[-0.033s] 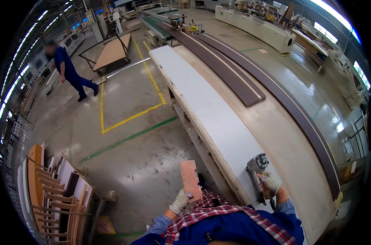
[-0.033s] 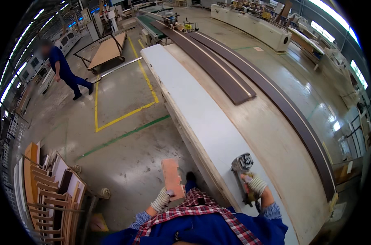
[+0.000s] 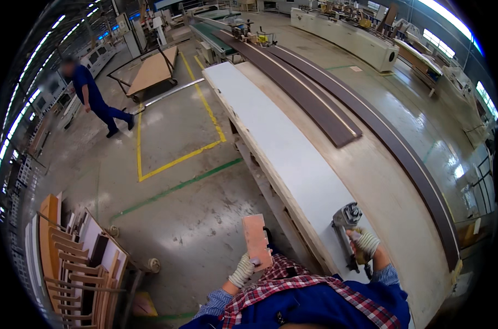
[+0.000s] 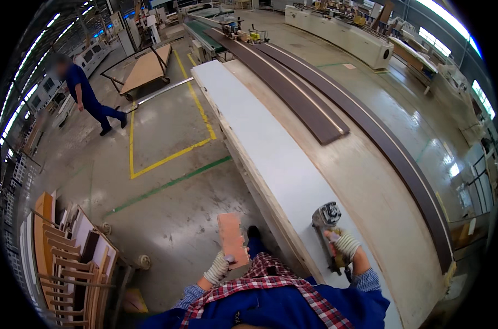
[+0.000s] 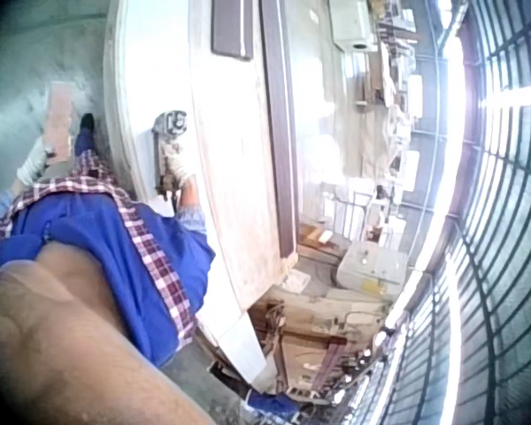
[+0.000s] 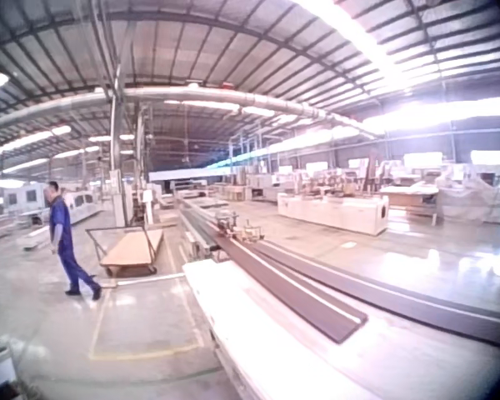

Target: The person aligns dark brown wooden strips on a large light-colored board and secures them using a pneumatic nail gun. They repeat this process for multiple strips, occasionally repositioning the pieces and retrieving additional strips from a nearby rack.

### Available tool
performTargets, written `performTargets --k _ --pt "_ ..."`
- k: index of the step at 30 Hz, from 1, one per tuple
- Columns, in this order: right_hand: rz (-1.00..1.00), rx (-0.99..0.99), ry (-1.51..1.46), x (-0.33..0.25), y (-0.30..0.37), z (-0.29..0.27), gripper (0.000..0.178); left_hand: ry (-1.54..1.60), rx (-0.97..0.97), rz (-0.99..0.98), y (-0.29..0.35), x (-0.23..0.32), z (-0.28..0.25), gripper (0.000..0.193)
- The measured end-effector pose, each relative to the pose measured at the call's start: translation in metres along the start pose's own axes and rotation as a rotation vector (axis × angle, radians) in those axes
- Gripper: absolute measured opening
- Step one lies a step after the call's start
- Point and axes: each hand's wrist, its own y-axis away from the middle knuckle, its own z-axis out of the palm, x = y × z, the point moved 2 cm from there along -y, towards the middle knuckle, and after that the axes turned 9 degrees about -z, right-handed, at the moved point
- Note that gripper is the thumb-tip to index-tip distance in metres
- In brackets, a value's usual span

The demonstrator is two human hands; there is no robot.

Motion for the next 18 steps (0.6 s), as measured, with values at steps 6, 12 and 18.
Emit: performTargets --k 6,12,18 --pt "-0.108 -0.139 0.272 -0.111 -0.133 0.06 0.033 -0.33 0.21 -0.002 -0.136 0.105 -0.08 0.048" --pt "-0.099 -0.192 0.552 -0.224 -0.261 0.116 0.027 -0.877 0.411 0.088 -0.249 0.213 -0.141 0.033" --pt "-0.102 -0.421 0.465 -0.329 -0.399 0.171 0.034 -0.934 0.369 0.158 -0.321 0.317 -0.202 0.042"
